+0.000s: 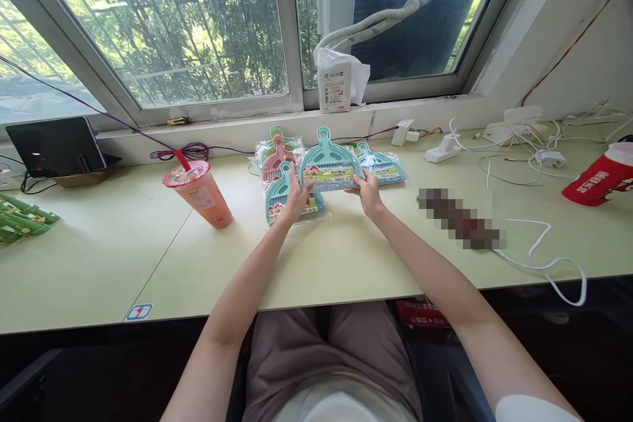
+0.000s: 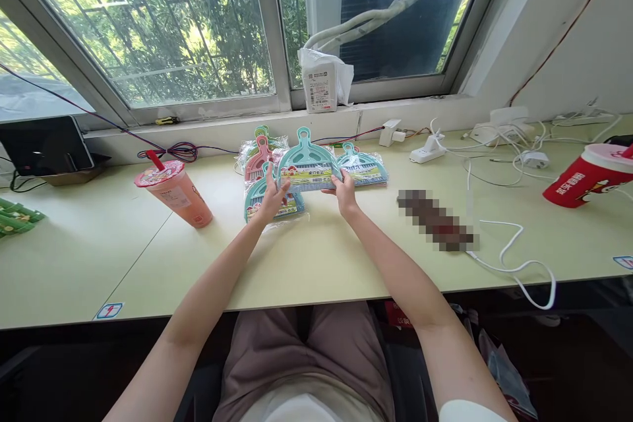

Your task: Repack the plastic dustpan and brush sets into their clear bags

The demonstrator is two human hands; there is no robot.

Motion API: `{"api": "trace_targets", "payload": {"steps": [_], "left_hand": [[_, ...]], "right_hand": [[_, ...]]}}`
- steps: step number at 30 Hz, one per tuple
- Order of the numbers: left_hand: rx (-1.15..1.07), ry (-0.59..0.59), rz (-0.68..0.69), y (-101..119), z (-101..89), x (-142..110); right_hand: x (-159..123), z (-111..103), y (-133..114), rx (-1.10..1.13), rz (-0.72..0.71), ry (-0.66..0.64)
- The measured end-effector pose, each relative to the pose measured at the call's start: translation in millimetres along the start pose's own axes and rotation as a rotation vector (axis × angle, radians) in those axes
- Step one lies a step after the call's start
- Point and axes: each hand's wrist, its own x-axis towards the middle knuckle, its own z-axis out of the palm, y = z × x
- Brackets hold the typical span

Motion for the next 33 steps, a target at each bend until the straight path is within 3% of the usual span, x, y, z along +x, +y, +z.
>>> {"api": "trace_targets", "payload": {"steps": [2,8,14,23,30,33], "left_hand": [[0.000,0.074,0.013,-5.0,-3.4,5.6],[0.050,0.046,-0.036,-9.6,-11.7,12.5],[0.187,0.130,-0.014,-9.4,-1.5,7.1],[0.313,0.194,0.096,-10.2,6.4,-2.2],[0.189,0.223,0.124,-10.3,6.1,3.0],[0.140,0.194,0.115,-10.3,5.4,4.7]], "right_hand": [[-2.1,2.2,-1.7,-0.016,-0.014,-0.023],[-5.7,5.0,-6.7,-0.051,0.002,-0.073],[-5.7,3.9,-4.7,-0.179,-0.039,-0.112],[-7.5,7.1,-7.9,-0.250,-0.098,-0.047],[0.2,-1.7,-16.6,-0.111,-0.039,-0.239],[2.8,-4.1,-15.7,-0.079,-0.023,-0.230]]}}
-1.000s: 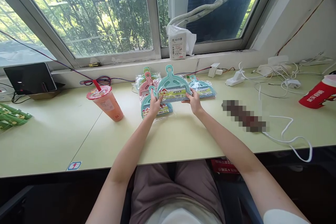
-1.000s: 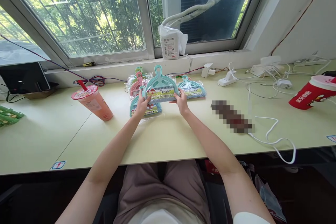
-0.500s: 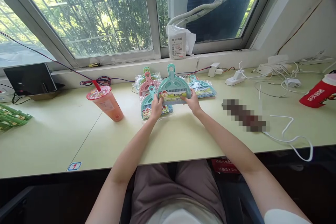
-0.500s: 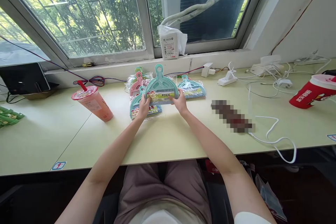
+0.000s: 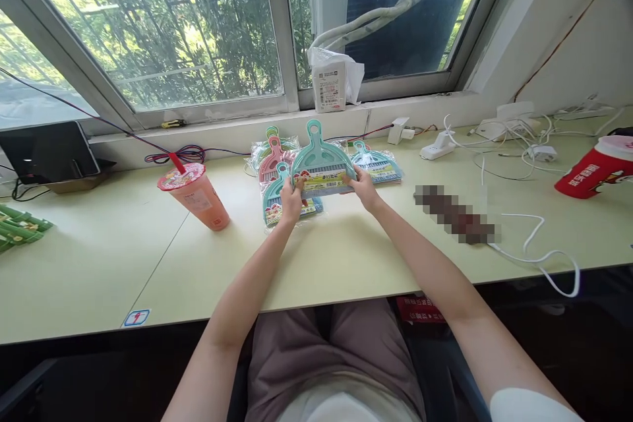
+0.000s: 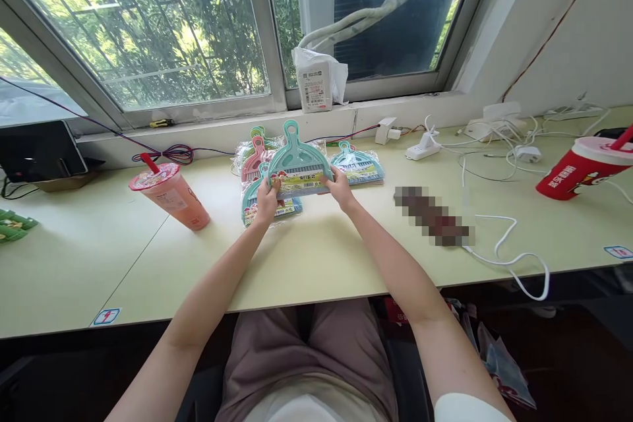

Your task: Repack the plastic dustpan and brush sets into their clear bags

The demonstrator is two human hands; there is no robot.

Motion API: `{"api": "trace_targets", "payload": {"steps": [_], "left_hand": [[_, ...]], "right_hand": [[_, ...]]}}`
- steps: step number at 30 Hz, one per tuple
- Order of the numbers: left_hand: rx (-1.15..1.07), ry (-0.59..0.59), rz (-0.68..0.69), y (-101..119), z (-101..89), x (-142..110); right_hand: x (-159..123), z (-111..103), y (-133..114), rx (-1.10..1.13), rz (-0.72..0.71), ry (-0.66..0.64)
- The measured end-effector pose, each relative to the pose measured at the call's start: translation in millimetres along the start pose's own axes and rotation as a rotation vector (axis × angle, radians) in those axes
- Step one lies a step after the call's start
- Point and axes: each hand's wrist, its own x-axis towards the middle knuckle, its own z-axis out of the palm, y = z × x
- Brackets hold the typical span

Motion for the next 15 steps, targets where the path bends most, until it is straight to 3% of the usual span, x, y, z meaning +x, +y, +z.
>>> {"api": "trace_targets", "payload": {"steps": [10,12,15], "left_hand": [[0.051,-0.013,-0.040,0.9,-1.1,0.8],[0.097,-0.041,-0.023,2.5,-1.2,-0.4],[0.134,-0.126,0.028,5.7,-2.2,-2.8]], "right_hand": [[6.3,1.2,8.0,-0.022,0.032,0.082],[11.6,-11.1,3.6,-0.050,0.026,0.076],[19.1,-48.2,-5.0,-0.092,0.009,0.061]]}}
